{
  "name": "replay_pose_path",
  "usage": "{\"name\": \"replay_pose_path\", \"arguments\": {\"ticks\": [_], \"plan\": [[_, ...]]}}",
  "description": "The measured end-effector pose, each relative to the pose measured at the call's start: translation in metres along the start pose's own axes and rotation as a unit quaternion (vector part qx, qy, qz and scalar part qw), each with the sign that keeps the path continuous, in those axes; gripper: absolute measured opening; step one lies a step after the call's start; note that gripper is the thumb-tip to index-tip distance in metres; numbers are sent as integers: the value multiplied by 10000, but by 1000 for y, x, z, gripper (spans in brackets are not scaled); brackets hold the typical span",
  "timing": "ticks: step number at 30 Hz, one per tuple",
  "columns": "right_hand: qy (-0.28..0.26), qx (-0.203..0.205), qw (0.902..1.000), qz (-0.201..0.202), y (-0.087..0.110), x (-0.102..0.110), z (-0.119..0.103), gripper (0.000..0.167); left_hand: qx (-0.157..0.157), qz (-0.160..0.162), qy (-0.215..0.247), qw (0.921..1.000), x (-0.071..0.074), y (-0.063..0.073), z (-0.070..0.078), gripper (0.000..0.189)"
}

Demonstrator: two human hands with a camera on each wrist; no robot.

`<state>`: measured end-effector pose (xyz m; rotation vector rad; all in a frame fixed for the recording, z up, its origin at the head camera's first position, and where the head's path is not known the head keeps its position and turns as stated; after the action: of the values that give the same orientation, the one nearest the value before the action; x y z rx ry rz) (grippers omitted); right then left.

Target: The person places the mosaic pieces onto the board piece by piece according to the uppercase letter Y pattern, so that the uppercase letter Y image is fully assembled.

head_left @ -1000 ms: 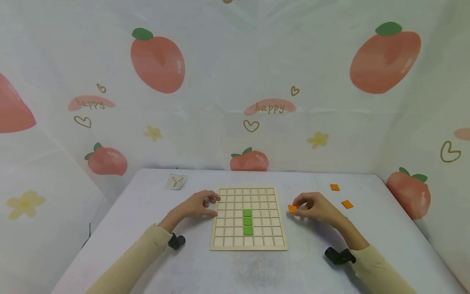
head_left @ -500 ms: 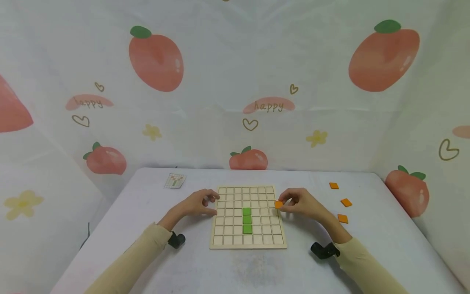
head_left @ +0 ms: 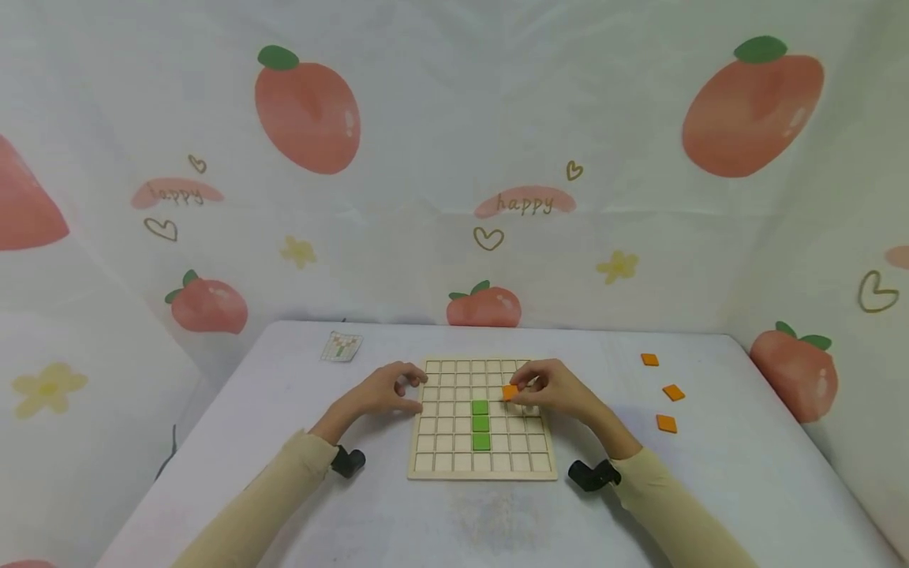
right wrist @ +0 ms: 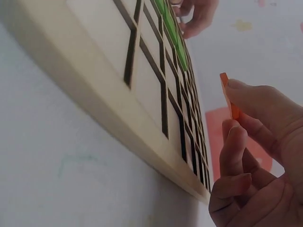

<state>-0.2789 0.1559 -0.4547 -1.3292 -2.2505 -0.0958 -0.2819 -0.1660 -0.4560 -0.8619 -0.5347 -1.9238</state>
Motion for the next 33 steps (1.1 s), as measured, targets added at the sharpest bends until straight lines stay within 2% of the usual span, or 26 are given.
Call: {"name": "replay_pose_path", "arguments": {"ticks": [10,19,23,29,33], "plan": [[101,-103,9999,22,-9,-10,-2,21,237,126,-20,9996,2,-2,-2,44],[10,132,9999,13,-23,-28,-6,20,447,312,93,9985,0,-6,-4,38],[33,30,10000,62,-31,-34,-9,22,591,387,106,9974,0,-8,-3,38],[26,-172,9998,95,-42,-39,-13,20,732,387,269,9962,-1,-10,-4,38],[9,-65,9999,106,-49,-42,-17,20,844,342,311,9954,0,-11,-4,37]]}}
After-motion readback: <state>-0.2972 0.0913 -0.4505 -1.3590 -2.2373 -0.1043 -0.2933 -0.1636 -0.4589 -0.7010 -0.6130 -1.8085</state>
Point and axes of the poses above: each hand's wrist, its own y-axis away from the middle knuckle, its own x-axis out of the back of the hand, z = x × y, the point moved 4 cm from there along -y, towards the middle knuckle, and after that the axes turned 2 degrees about z, right-handed, at the moved point
